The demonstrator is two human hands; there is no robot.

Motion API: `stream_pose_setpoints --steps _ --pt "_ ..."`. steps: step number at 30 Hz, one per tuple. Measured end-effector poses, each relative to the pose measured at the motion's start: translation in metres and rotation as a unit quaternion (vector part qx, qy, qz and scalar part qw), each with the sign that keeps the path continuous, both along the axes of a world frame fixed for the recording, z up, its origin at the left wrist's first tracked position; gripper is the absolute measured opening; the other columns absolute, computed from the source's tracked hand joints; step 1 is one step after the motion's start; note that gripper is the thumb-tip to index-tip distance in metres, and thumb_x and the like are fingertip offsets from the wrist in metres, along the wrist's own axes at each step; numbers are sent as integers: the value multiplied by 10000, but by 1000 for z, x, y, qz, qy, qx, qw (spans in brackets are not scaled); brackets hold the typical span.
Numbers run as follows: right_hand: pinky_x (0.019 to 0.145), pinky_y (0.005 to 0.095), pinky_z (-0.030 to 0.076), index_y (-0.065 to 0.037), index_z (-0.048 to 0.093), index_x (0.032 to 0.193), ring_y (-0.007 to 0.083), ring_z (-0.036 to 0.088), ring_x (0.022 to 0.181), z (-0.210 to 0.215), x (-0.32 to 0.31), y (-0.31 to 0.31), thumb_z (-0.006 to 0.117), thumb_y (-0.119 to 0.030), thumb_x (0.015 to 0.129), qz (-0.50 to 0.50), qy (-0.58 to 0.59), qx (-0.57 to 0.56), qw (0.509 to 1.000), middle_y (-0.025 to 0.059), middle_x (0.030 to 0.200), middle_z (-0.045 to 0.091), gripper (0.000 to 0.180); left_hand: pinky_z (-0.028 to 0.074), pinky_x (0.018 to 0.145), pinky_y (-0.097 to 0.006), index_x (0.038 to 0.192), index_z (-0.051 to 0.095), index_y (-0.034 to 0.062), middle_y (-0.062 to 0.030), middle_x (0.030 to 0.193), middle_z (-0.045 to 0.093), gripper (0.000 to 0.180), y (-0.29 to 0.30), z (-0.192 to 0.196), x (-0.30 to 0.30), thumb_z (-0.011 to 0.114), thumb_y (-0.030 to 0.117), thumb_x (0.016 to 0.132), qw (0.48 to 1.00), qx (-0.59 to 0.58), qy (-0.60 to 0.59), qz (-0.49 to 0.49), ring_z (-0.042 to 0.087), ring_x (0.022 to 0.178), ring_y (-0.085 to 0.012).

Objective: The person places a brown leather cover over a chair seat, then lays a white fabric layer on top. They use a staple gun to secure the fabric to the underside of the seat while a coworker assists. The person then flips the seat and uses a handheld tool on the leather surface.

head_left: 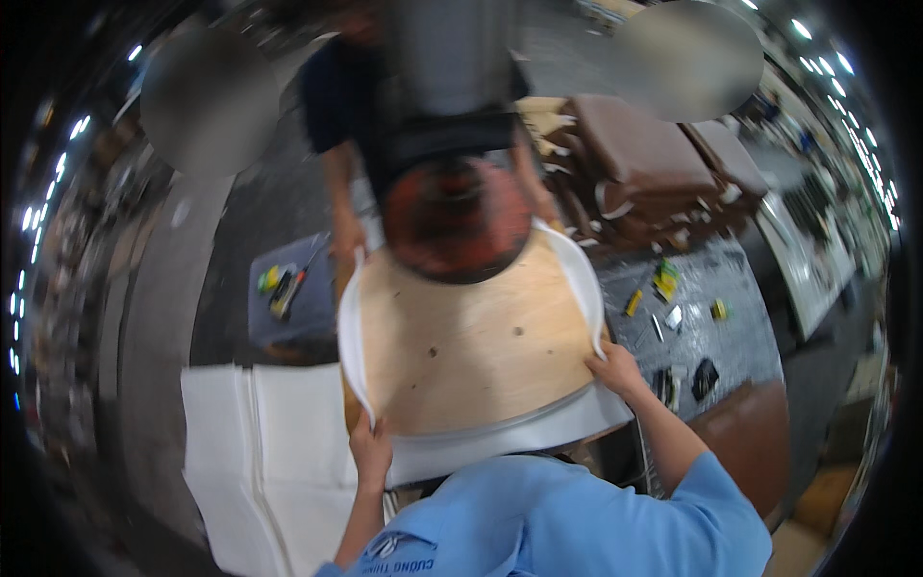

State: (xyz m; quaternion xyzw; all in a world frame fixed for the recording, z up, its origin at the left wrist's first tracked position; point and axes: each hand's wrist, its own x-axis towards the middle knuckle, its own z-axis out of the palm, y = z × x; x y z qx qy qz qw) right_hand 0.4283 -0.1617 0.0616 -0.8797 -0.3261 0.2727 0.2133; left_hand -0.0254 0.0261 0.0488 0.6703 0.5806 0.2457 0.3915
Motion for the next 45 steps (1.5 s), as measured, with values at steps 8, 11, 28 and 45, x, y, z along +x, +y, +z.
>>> stream_pose_setpoints --steps 8,11,28,45 --pt "967 543 586 -115 752 1320 471 745 1075 -3 -7 -7 796 -377 964 -42 -2 15 999 252 1136 785 444 564 961 -555 1418 666 -24 -327 1174 762 405 7 12 11 646 152 1054 973 35 209 -93 721 1137 -518" --pt "970 536 585 -113 754 1312 464 747 1074 -4 -9 -9 800 -378 963 -48 7 28 998 248 1144 784 440 568 963 -569 1421 640 -83 -348 1156 756 445 10 11 13 634 183 1065 953 28 278 -117 719 1125 -531" --pt "915 535 597 -184 808 1287 409 779 1034 8 -1 -24 719 -589 981 -24 0 -12 1000 208 1055 811 515 600 1003 -460 1556 565 -17 -241 1391 711 465 2 1 -20 525 222 1160 988 -107 -62 90 737 1191 -339" --pt "734 363 551 -49 776 979 155 688 828 -41 101 45 802 -218 936 -110 204 81 969 31 902 760 177 426 470 -293 1067 709 16 -14 760 655 148 91 1 -13 737 141 992 971 -208 -111 35 579 557 -119"
